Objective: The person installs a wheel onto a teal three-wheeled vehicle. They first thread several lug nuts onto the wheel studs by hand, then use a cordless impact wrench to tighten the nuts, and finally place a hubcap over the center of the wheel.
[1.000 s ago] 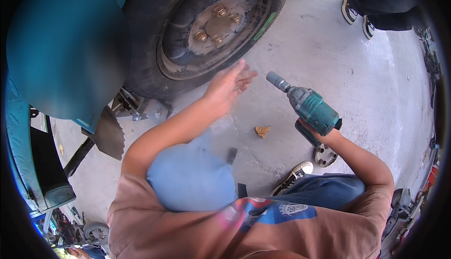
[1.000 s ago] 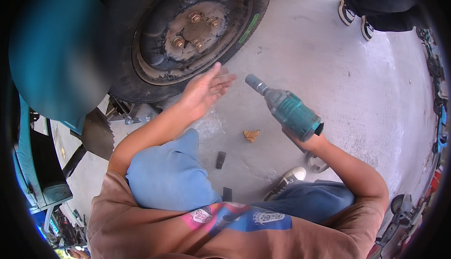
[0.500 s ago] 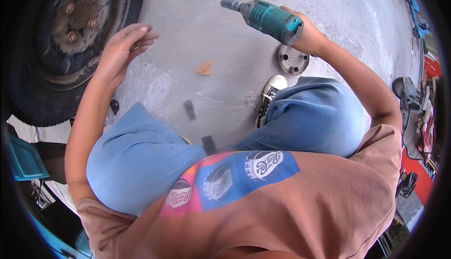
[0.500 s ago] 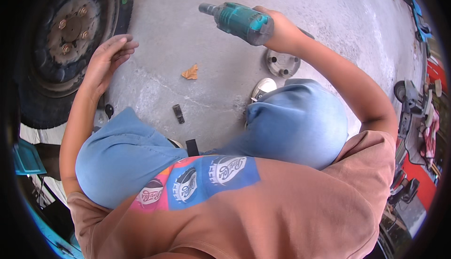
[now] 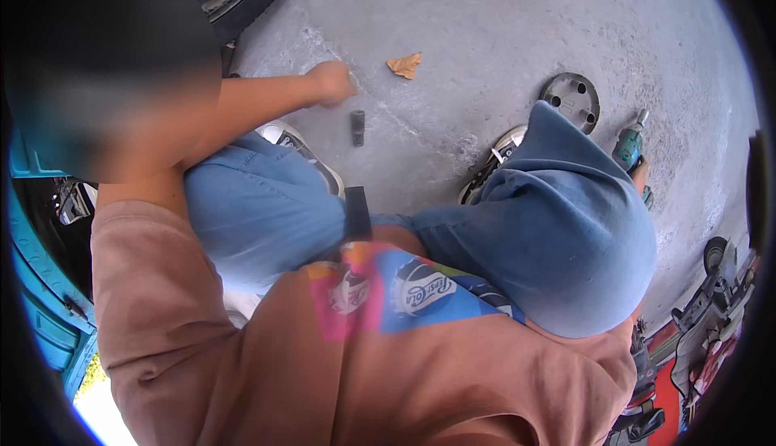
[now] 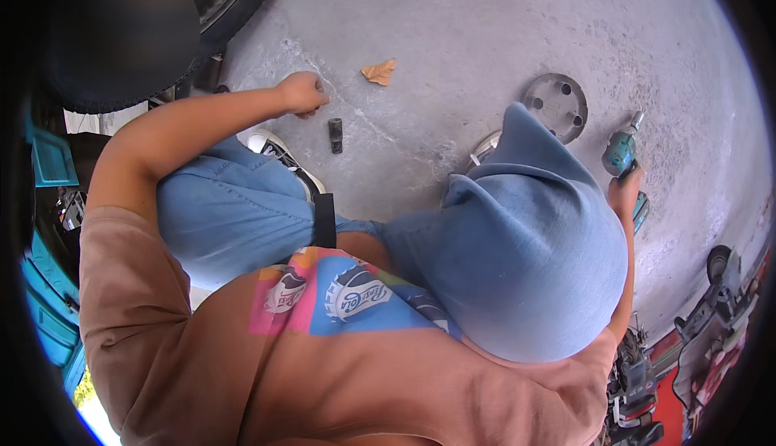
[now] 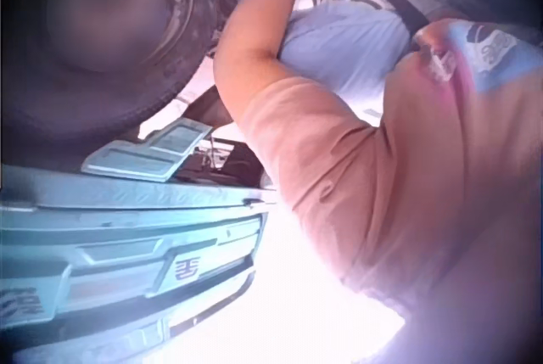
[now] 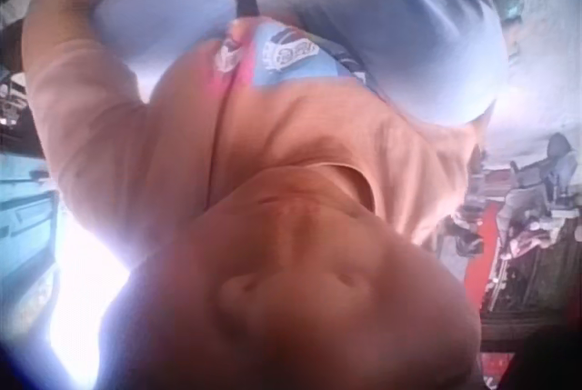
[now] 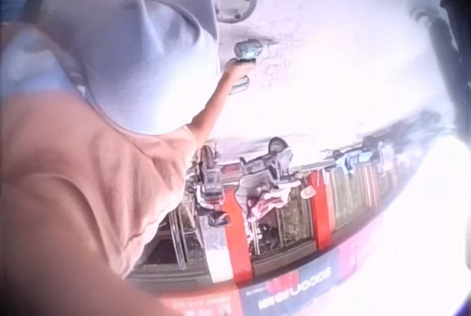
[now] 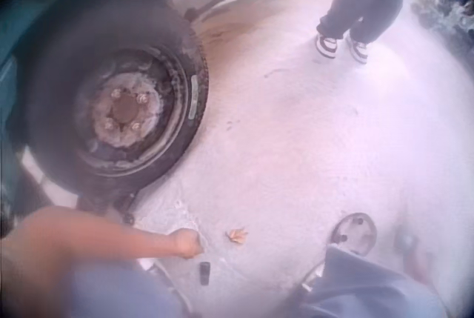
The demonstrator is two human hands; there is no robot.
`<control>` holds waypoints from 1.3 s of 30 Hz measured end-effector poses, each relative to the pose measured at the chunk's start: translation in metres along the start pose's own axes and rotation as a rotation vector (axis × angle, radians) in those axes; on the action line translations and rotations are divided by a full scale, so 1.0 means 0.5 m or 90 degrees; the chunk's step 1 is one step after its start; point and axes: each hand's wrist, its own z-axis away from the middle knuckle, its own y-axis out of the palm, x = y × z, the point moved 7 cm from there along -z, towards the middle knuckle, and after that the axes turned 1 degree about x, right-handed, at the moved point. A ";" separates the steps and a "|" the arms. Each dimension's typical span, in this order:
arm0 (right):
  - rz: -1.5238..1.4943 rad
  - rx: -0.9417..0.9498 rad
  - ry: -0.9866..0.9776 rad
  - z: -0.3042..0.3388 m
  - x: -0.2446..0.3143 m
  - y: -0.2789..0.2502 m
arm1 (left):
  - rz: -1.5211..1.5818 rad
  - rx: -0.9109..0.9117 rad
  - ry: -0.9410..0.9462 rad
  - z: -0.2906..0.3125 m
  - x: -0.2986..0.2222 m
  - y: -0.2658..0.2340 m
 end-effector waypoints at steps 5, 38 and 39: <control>0.023 -0.004 0.092 0.070 -0.088 0.047 | -0.040 0.063 -0.108 0.017 -0.002 0.066; -0.557 0.478 -0.453 -0.095 1.132 -0.234 | 0.405 -0.026 0.298 0.218 -0.192 -0.301; -0.574 0.484 -0.491 -0.090 1.211 -0.265 | 0.462 -0.044 0.327 0.241 -0.185 -0.316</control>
